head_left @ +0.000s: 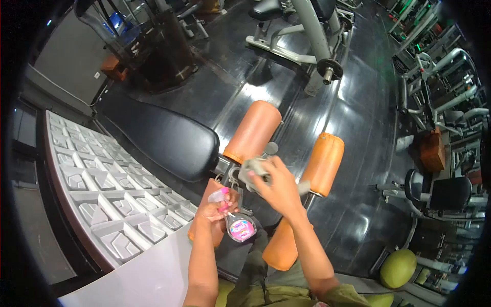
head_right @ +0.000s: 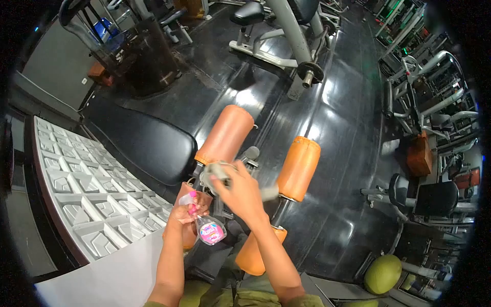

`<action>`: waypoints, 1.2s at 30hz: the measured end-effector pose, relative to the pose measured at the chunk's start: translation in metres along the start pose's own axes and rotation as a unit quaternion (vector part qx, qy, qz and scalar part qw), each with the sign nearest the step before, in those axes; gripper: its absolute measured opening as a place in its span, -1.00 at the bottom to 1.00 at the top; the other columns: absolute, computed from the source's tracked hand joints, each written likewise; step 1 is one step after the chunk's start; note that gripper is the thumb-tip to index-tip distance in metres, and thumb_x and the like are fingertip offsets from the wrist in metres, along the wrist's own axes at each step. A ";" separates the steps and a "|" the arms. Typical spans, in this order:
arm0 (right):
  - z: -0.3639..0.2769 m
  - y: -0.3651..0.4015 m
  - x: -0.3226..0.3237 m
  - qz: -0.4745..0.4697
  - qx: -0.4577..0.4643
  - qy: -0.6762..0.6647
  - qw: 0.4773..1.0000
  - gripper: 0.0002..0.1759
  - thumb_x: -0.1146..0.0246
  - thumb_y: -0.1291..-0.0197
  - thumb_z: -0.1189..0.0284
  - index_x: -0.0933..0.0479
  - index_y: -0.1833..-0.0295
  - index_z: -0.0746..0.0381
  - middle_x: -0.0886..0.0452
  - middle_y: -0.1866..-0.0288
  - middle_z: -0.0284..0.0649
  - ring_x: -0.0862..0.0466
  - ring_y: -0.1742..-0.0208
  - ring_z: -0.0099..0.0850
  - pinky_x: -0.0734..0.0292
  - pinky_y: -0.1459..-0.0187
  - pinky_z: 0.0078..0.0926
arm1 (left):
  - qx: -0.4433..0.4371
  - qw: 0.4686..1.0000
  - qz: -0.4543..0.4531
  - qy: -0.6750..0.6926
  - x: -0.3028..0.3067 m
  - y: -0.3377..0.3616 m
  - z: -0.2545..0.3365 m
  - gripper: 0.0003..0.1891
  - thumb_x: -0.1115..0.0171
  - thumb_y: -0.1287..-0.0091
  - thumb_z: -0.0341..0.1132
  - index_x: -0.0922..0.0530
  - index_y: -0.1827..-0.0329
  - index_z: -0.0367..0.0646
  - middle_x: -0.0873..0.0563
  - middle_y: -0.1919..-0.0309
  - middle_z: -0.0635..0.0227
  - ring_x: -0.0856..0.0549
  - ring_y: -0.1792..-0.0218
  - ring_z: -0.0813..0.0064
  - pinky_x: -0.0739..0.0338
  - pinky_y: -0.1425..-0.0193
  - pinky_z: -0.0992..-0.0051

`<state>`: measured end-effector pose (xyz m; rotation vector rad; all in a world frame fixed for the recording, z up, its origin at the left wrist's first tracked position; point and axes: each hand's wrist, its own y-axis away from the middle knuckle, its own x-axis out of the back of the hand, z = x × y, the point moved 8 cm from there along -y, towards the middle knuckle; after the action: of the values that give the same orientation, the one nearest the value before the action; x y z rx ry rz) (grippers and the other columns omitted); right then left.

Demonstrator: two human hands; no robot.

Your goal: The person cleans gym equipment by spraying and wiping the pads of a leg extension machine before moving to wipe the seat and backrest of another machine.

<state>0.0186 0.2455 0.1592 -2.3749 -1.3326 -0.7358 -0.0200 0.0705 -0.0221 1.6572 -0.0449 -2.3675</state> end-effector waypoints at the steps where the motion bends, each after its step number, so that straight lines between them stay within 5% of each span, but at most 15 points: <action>1: -0.015 -0.006 -0.007 -0.038 0.040 0.102 0.993 -0.68 -0.31 -0.19 0.26 -0.63 0.04 0.23 -0.60 0.03 -0.14 -0.70 0.11 -0.13 -0.61 0.07 -0.25 | -0.004 1.000 0.003 -0.002 -0.002 0.001 0.000 -0.75 -0.51 -0.15 -0.28 -0.59 0.20 0.02 -0.58 0.37 0.49 -0.45 0.52 0.62 -0.42 0.02 0.31; 7: -0.046 -0.010 -0.056 -0.274 0.281 0.263 0.881 -0.63 -0.41 0.05 0.19 -0.68 0.15 0.15 -0.56 0.05 -0.18 -0.66 0.09 -0.16 -0.60 0.07 -0.22 | -0.004 1.000 0.012 -0.008 -0.007 0.001 0.002 -0.73 -0.54 -0.10 -0.27 -0.57 0.24 0.06 -0.59 0.34 0.50 -0.47 0.49 0.57 -0.44 0.00 0.25; 11: -0.049 0.004 -0.061 -0.301 0.374 0.338 0.809 -0.62 -0.49 0.18 0.26 -0.69 0.14 0.02 -0.50 -0.05 -0.31 -0.59 -0.05 -0.22 -0.63 0.13 -0.36 | 0.003 0.999 0.040 0.002 -0.002 0.003 0.001 -0.74 -0.57 -0.06 -0.28 -0.62 0.25 0.07 -0.63 0.41 0.53 -0.47 0.52 0.61 -0.40 0.00 0.25; 14: -0.053 0.015 -0.038 -0.242 0.437 0.276 0.821 -0.64 -0.50 0.21 0.22 -0.71 0.23 0.09 -0.53 0.00 -0.29 -0.65 0.07 -0.21 -0.65 0.21 -0.35 | -0.006 0.999 0.034 -0.004 -0.004 0.001 0.001 -0.74 -0.56 -0.07 -0.28 -0.61 0.25 0.06 -0.62 0.40 0.52 -0.49 0.49 0.59 -0.40 -0.01 0.24; 17: -0.027 0.012 -0.011 -0.277 0.360 0.209 0.866 -0.63 -0.49 0.17 0.31 -0.69 0.13 0.04 -0.53 -0.01 -0.26 -0.65 0.04 -0.20 -0.64 0.13 -0.31 | 0.008 1.000 0.004 0.002 -0.012 0.000 0.004 -0.74 -0.54 -0.09 -0.29 -0.59 0.24 0.04 -0.60 0.38 0.50 -0.49 0.46 0.57 -0.40 -0.01 0.28; 23: 0.095 0.031 0.004 -0.133 0.102 0.095 0.981 -0.60 -0.48 0.07 0.39 -0.67 0.02 -0.04 -0.52 -0.03 -0.20 -0.65 0.03 -0.17 -0.60 0.03 -0.28 | 0.007 1.000 -0.014 0.004 -0.012 -0.002 0.003 -0.74 -0.52 -0.10 -0.31 -0.58 0.21 0.05 -0.58 0.39 0.50 -0.48 0.47 0.56 -0.40 0.00 0.34; 27: 0.131 0.050 -0.084 -0.165 0.045 0.044 0.984 -0.47 -0.45 0.03 0.43 -0.55 -0.14 0.08 -0.48 -0.09 -0.14 -0.65 0.01 -0.05 -0.60 -0.01 -0.18 | 0.007 1.000 0.009 0.010 -0.006 0.000 0.000 -0.73 -0.53 -0.08 -0.30 -0.58 0.23 0.06 -0.61 0.40 0.51 -0.48 0.47 0.55 -0.36 0.02 0.33; 30: 0.170 0.060 -0.154 -0.163 0.088 0.083 0.979 -0.53 -0.40 0.08 0.52 -0.53 -0.04 0.26 -0.46 -0.17 -0.11 -0.63 -0.02 -0.03 -0.59 -0.01 -0.13 | 0.001 1.000 -0.003 -0.005 -0.010 -0.001 0.003 -0.75 -0.52 -0.11 -0.27 -0.58 0.25 0.08 -0.50 0.39 0.50 -0.47 0.45 0.55 -0.37 0.05 0.38; 33: 0.181 0.059 -0.175 -0.140 0.148 0.133 0.970 -0.60 -0.37 0.07 0.53 -0.59 0.02 0.21 -0.47 -0.18 -0.13 -0.62 -0.03 -0.07 -0.60 0.06 -0.13 | 0.000 1.000 0.007 -0.010 -0.005 0.000 0.002 -0.74 -0.54 -0.09 -0.26 -0.57 0.26 0.08 -0.50 0.39 0.50 -0.47 0.45 0.55 -0.38 0.05 0.38; 36: 0.190 0.068 -0.166 -0.154 0.106 0.207 0.960 -0.71 -0.30 -0.02 0.48 -0.68 0.08 0.05 -0.49 -0.08 -0.22 -0.64 0.00 -0.21 -0.62 0.18 -0.20 | -0.001 1.000 0.020 -0.002 -0.003 0.001 0.001 -0.70 -0.55 -0.06 -0.25 -0.57 0.23 0.05 -0.61 0.42 0.51 -0.47 0.47 0.53 -0.33 0.04 0.31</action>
<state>0.0578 0.1915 -0.0933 -1.7429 -1.5152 -1.0476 -0.0197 0.0704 -0.0191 1.6351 -0.0764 -2.3401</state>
